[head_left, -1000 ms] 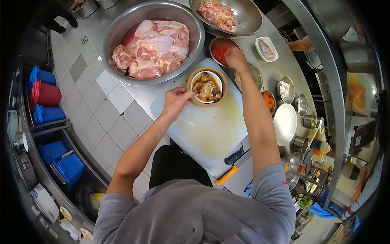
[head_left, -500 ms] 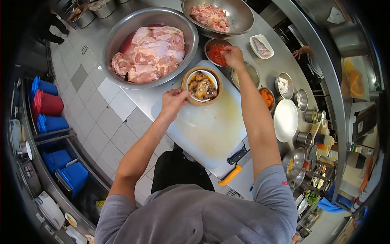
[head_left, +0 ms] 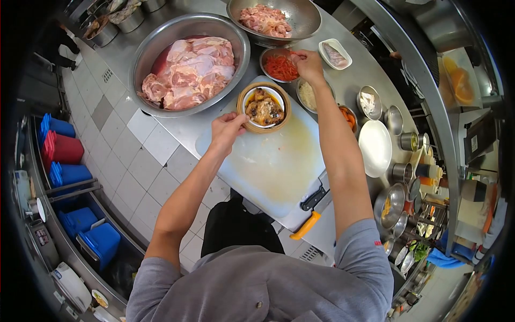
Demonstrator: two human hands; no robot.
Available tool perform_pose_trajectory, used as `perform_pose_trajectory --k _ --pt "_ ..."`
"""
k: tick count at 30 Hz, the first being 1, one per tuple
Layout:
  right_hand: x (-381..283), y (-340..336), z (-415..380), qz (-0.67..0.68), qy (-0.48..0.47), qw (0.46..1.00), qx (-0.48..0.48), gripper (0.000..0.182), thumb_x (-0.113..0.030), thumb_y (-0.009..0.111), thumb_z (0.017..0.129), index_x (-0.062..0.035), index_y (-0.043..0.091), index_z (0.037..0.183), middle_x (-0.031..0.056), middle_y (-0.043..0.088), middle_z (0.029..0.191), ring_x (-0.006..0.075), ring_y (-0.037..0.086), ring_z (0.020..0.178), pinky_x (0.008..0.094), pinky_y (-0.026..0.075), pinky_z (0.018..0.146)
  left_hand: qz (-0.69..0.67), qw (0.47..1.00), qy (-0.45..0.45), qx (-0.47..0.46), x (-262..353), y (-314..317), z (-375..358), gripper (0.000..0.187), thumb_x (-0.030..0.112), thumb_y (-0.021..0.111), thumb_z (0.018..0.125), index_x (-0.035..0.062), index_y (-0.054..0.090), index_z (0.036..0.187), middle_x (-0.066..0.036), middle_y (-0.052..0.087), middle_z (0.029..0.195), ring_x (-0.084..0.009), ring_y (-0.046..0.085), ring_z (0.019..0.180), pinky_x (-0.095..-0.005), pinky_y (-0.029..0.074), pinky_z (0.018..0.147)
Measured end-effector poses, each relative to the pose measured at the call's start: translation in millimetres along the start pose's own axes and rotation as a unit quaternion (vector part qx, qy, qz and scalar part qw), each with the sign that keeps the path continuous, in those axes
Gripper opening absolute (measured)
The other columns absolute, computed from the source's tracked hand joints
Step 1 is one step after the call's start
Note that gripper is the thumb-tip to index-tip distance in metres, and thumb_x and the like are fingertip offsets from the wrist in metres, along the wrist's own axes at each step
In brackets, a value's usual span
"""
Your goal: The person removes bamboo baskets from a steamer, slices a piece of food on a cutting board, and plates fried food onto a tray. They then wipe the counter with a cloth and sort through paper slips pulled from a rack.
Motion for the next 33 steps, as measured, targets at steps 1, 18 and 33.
perform_pose_trajectory --k 1,18,33 --pt "-4.0 -2.4 -4.6 0.022 -0.001 1.0 -0.01 0.019 -0.014 0.071 0.088 -0.0016 0.075 0.102 0.0141 0.074 0.09 0.0217 0.069 0.079 0.0335 0.053 0.077 0.003 1.0 0.001 -0.001 2.2 1.8 -1.5 0.03 0.019 0.08 0.077 -0.0011 0.067 0.094 -0.007 0.066 0.089 -0.0127 0.063 0.078 -0.0249 0.053 0.068" --pt "-102.0 -101.7 -241.6 -0.05 0.012 0.993 -0.11 0.018 -0.01 0.073 0.084 -0.0031 0.073 0.1 0.0133 0.068 0.074 0.0237 0.066 0.068 0.0364 0.05 0.066 0.103 0.989 0.014 -0.104 4.8 68.6 -69.4 0.04 0.018 0.075 0.084 -0.0095 0.063 0.11 -0.012 0.068 0.097 -0.0166 0.067 0.082 -0.0283 0.057 0.077" --pt "104.2 -305.9 -594.4 -0.323 0.212 0.849 0.361 0.022 -0.021 0.067 0.089 -0.0046 0.064 0.102 0.0185 0.064 0.097 0.0336 0.066 0.089 0.0459 0.054 0.076 0.181 0.935 -0.015 -0.304 -95.3 175.9 -258.6 0.042 0.023 0.074 0.085 -0.0088 0.063 0.109 -0.015 0.067 0.099 -0.0214 0.067 0.087 -0.0319 0.059 0.081"
Point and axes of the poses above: each hand's wrist, its own z-axis towards the middle knuckle, its own y-axis out of the palm, x = y × z, the point moved 7 cm from there along z, towards the middle knuckle
